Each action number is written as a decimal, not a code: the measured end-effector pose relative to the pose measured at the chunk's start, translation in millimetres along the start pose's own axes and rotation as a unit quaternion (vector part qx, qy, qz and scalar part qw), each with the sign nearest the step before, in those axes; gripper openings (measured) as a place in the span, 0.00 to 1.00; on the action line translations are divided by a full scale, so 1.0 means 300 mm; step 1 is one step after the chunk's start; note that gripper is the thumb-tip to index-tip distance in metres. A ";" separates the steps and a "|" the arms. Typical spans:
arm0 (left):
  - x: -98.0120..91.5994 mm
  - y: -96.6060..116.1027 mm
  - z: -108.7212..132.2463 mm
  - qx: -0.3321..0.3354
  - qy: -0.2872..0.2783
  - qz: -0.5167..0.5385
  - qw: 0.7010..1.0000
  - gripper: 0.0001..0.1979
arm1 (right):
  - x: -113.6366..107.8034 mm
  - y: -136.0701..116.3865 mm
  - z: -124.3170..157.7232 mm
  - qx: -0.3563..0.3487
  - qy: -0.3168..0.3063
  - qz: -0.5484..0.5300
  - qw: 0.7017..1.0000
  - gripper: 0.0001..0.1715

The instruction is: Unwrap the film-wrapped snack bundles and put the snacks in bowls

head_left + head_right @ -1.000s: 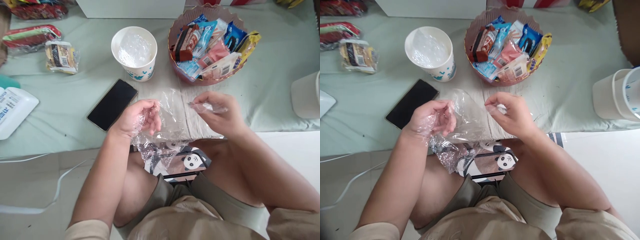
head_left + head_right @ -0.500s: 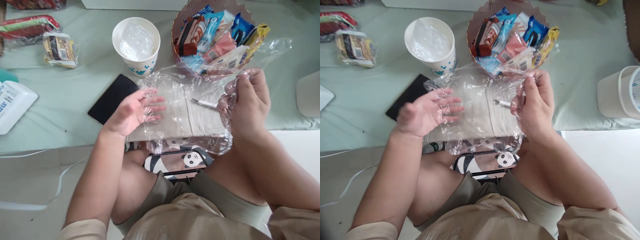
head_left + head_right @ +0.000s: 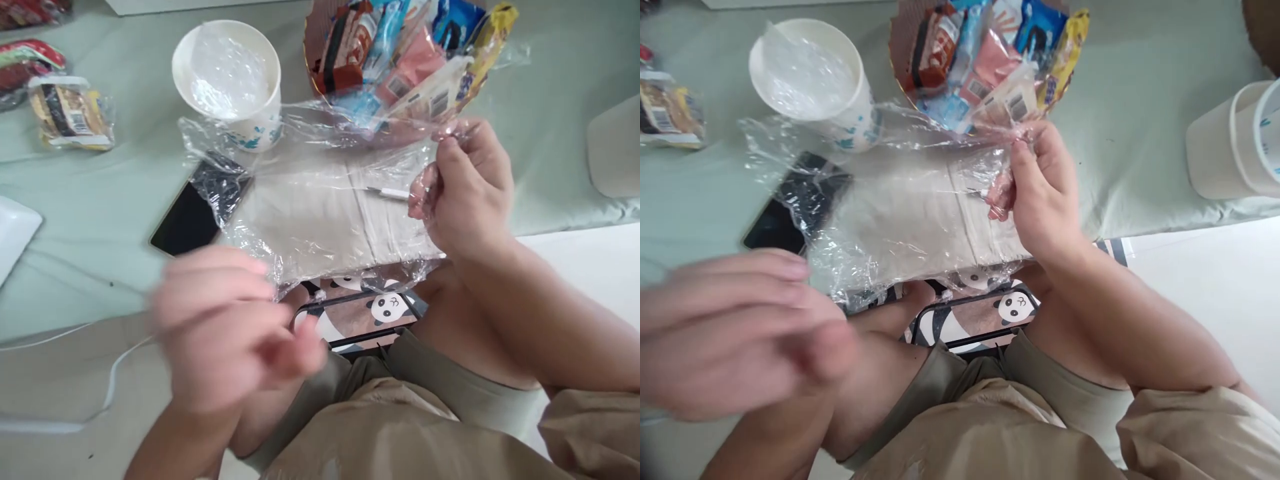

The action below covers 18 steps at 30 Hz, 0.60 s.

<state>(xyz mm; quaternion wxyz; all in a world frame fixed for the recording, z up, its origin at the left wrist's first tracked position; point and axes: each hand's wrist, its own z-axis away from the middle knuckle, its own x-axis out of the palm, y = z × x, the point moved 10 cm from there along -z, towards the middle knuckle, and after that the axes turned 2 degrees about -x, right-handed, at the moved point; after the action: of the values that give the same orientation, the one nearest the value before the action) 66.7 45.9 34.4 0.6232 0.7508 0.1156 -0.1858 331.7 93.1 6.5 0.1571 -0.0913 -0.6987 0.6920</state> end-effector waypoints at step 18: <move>0.378 0.124 0.131 0.191 -0.288 -0.034 0.938 0.11 | -0.014 -0.047 -0.030 -0.059 -0.035 0.015 0.998 0.15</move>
<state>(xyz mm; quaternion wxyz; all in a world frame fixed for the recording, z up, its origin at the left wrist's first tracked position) 179.1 -6.4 13.6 0.4676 0.7658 -0.0813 -0.4340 340.0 99.7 20.0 0.1162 -0.0869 -0.7421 0.6544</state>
